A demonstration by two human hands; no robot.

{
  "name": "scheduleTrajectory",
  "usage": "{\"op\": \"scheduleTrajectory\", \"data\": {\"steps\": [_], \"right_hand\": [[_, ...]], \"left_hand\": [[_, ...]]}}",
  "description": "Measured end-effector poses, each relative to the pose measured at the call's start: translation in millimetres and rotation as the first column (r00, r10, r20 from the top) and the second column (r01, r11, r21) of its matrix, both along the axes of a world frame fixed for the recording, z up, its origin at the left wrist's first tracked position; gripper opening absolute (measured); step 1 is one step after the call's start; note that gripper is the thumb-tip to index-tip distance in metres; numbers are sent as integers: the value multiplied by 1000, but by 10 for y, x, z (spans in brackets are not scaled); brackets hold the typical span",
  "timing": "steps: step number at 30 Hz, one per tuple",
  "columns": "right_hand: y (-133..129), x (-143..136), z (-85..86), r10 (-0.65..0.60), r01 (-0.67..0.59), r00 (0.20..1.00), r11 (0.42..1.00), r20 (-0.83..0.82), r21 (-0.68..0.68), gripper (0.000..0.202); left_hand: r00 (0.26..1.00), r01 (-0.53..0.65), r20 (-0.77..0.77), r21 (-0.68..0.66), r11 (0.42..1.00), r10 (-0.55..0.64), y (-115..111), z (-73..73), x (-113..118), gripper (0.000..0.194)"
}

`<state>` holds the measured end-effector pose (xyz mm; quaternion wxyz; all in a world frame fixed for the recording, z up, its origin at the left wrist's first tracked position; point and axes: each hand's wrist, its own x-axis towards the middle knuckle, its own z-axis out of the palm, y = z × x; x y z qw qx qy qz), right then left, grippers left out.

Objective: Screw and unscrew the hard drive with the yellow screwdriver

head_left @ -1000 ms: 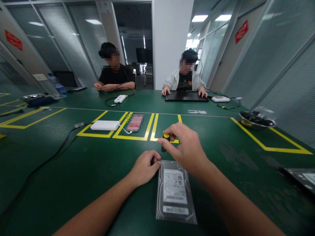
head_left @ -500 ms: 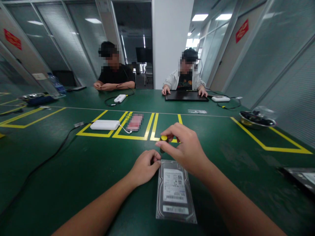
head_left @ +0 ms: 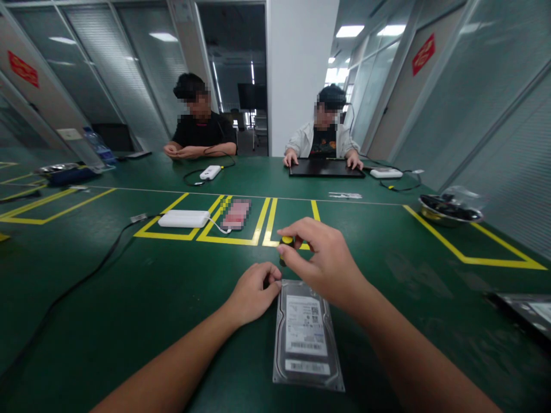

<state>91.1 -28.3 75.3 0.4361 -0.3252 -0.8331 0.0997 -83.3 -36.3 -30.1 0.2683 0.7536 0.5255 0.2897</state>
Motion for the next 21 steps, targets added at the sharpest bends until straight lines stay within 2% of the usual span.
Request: {"op": "scheduleTrajectory", "data": {"steps": [7, 9, 12, 17, 21], "right_hand": [[15, -13, -67, -35, 34, 998, 999, -54, -21, 24], [21, -8, -71, -7, 7, 999, 1000, -52, 0, 23], [25, -1, -58, 35, -34, 998, 999, -44, 11, 32], [28, -19, -53, 16, -15, 997, 1000, -72, 14, 16], [35, -14, -53, -9, 11, 997, 1000, -79, 27, 13]], "left_hand": [[1000, 2, 25, -4, 1000, -2, 9, 10, -2, 1], [1000, 3, 24, -9, 1000, -3, 11, 11, 0, 0], [1000, 2, 14, -9, 1000, -2, 9, 10, 4, 1], [1000, 4, 20, 8, 1000, -4, 9, -18, -1, 1], [1000, 3, 25, -8, 1000, -3, 8, -22, -7, 2]]}}
